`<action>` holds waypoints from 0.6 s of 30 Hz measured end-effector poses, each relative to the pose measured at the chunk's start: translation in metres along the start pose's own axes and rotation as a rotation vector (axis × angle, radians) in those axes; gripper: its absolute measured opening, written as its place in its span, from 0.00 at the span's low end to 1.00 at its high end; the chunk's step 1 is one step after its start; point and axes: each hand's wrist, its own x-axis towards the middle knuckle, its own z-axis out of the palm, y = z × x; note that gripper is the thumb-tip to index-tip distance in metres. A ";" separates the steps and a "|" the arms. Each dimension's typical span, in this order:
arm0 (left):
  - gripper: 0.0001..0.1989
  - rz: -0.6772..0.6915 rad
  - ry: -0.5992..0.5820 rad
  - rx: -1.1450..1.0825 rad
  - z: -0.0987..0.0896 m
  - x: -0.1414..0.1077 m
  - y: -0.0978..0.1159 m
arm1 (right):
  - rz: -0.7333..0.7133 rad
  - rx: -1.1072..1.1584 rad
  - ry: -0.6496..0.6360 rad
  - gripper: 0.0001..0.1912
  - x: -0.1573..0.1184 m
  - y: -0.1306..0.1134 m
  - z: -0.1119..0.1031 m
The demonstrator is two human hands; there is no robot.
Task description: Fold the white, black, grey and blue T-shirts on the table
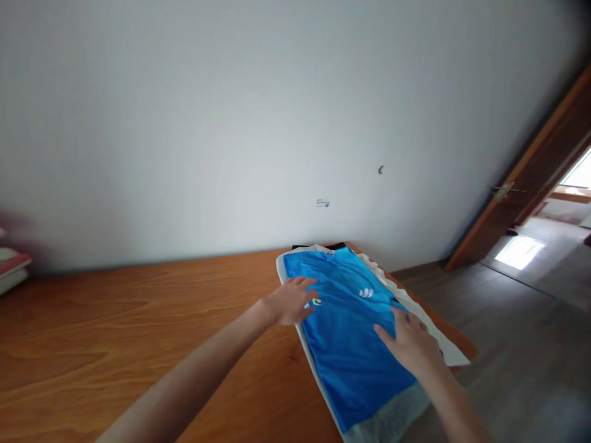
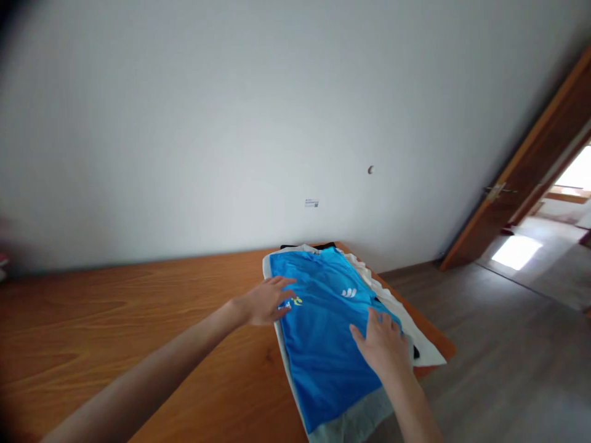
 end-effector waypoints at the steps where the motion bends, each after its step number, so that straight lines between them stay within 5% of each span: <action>1: 0.18 -0.027 0.001 -0.044 0.014 -0.026 0.002 | -0.036 0.021 -0.005 0.34 -0.005 -0.005 0.013; 5: 0.18 -0.280 0.055 -0.124 0.047 -0.128 -0.014 | -0.082 0.121 0.006 0.30 -0.020 -0.018 0.062; 9: 0.19 -0.537 0.226 -0.101 0.045 -0.204 -0.044 | -0.095 0.144 0.046 0.29 -0.018 -0.016 0.079; 13: 0.17 -0.631 0.307 -0.087 0.034 -0.251 -0.062 | -0.023 0.127 -0.049 0.30 -0.008 -0.039 0.068; 18: 0.16 -0.693 0.370 -0.061 0.025 -0.280 -0.062 | -0.210 0.174 0.027 0.29 -0.013 -0.123 0.063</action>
